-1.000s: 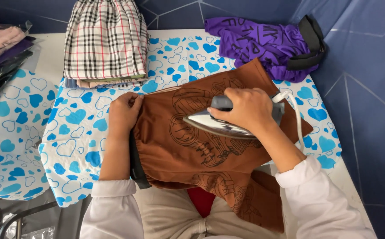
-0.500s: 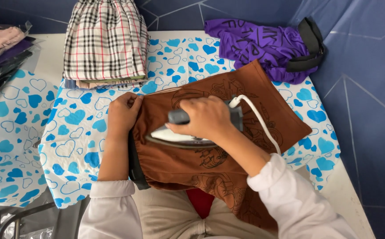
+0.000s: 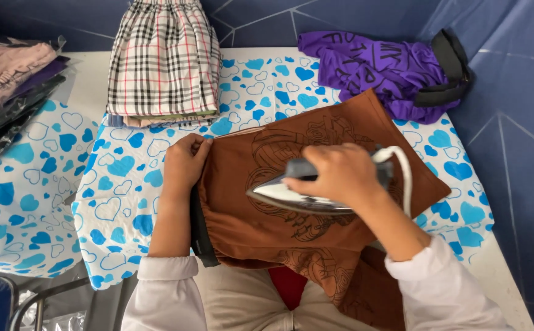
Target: The person is ironing a brown t-shirt with a graphic design on a small table covered with a blue and white heart-patterned cloth.
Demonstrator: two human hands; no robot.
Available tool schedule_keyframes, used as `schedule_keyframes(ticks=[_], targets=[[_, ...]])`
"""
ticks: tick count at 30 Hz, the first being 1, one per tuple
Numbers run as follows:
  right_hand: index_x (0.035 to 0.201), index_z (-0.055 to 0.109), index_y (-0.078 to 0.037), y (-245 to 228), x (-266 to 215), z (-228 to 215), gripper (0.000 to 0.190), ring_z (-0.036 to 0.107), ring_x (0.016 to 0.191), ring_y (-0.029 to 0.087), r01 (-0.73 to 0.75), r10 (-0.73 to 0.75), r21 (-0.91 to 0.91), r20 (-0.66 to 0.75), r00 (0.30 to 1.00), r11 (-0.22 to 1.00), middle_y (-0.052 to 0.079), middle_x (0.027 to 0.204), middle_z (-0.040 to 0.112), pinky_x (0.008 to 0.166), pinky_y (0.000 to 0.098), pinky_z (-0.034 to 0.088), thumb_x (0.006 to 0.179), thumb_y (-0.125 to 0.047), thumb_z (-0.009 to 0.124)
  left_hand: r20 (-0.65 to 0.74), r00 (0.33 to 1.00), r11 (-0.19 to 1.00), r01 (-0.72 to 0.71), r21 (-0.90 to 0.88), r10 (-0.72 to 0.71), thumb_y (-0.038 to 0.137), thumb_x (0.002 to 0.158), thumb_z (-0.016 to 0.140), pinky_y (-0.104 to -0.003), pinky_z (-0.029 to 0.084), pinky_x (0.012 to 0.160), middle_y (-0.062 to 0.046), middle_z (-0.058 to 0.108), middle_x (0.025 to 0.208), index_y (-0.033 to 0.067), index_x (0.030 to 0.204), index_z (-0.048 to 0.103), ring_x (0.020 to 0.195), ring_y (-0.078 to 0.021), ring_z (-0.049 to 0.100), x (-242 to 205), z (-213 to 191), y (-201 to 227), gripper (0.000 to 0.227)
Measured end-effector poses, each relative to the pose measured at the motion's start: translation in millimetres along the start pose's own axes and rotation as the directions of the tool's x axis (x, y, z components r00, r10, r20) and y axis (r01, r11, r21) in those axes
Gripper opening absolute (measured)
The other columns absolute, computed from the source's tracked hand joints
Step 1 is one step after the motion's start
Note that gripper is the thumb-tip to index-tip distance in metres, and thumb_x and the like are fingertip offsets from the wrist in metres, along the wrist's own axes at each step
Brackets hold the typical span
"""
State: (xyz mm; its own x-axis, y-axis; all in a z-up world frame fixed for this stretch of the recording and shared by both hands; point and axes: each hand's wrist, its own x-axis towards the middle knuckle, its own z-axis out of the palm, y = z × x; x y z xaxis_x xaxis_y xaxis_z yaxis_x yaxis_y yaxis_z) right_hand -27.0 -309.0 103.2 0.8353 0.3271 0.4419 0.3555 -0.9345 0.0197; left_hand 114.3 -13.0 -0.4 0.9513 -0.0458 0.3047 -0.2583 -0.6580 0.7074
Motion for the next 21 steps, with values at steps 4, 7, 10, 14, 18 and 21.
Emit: schedule_keyframes(ticks=[4, 7, 10, 14, 18, 21], targets=[[0.078, 0.067, -0.023, 41.3, -21.0, 1.1, 0.062, 0.071, 0.062, 0.017, -0.102, 0.096, -0.127, -0.048, 0.994, 0.987, -0.003, 0.059, 0.066, 0.062, 0.0311, 0.053, 0.083, -0.083, 0.054, 0.010, 1.000, 1.000, -0.019, 0.009, 0.019, 0.031, 0.096, 0.073, -0.043, 0.057, 0.071, -0.010, 0.072, 0.078, 0.0107, 0.094, 0.076, 0.077, -0.0320, 0.070, -0.2, -2.1, -1.8, 0.021], [0.080, 0.068, -0.021, 66.1, -34.4, 0.3, 0.070, 0.073, 0.065, 0.021, -0.267, 0.235, -0.296, -0.138, 0.962, 0.917, -0.002, 0.061, 0.066, 0.065, 0.0337, 0.055, 0.077, -0.090, 0.055, 0.014, 1.000, 1.000, -0.023, 0.016, 0.023, 0.031, 0.096, 0.073, -0.042, 0.057, 0.070, -0.010, 0.072, 0.077, 0.0108, 0.093, 0.076, 0.076, -0.0308, 0.070, -0.6, -3.0, -1.4, 0.020], [0.079, 0.065, -0.023, 99.1, -50.0, 14.3, 0.071, 0.071, 0.064, 0.021, -0.365, 0.285, -0.451, -0.237, 0.929, 0.815, -0.003, 0.059, 0.062, 0.066, 0.0314, 0.054, 0.081, -0.094, 0.057, 0.016, 0.999, 0.999, -0.047, 0.016, 0.047, 0.030, 0.097, 0.072, -0.041, 0.057, 0.069, -0.010, 0.072, 0.077, 0.0094, 0.093, 0.075, 0.075, -0.0308, 0.070, -0.2, -5.3, -0.6, 0.021], [0.073, 0.062, -0.027, 129.2, -47.9, 31.6, 0.070, 0.058, 0.047, 0.023, -0.468, 0.336, -0.572, -0.326, 0.883, 0.673, -0.002, 0.053, 0.053, 0.042, 0.0348, 0.041, 0.088, -0.095, 0.068, 0.122, 0.992, 0.999, -0.030, -0.023, 0.033, 0.027, 0.100, 0.063, -0.037, 0.050, 0.065, -0.006, 0.069, 0.081, 0.0105, 0.096, 0.070, 0.075, -0.0226, 0.064, 1.0, -10.4, 0.9, 0.019], [0.075, 0.066, -0.022, 136.8, -23.3, 40.1, 0.071, 0.063, 0.048, 0.030, -0.494, 0.438, -0.524, -0.238, 0.867, 0.694, 0.004, 0.056, 0.061, 0.041, 0.0402, 0.043, 0.093, -0.092, 0.062, 0.134, 0.990, 0.999, -0.039, 0.004, 0.038, 0.026, 0.100, 0.063, -0.039, 0.049, 0.066, -0.006, 0.069, 0.082, 0.0104, 0.096, 0.069, 0.076, -0.0238, 0.064, 2.2, -9.3, 1.0, 0.018], [0.081, 0.067, -0.016, 124.9, 6.7, 36.3, 0.083, 0.073, 0.069, 0.039, -0.537, 0.534, -0.331, -0.110, 0.838, 0.775, 0.011, 0.067, 0.069, 0.062, 0.0461, 0.049, 0.087, -0.098, 0.054, -0.003, 0.993, 0.991, -0.120, 0.067, 0.120, 0.025, 0.098, 0.073, -0.039, 0.057, 0.068, -0.010, 0.071, 0.077, 0.0081, 0.093, 0.075, 0.075, -0.0300, 0.071, -0.8, -1.6, -2.8, 0.018]])
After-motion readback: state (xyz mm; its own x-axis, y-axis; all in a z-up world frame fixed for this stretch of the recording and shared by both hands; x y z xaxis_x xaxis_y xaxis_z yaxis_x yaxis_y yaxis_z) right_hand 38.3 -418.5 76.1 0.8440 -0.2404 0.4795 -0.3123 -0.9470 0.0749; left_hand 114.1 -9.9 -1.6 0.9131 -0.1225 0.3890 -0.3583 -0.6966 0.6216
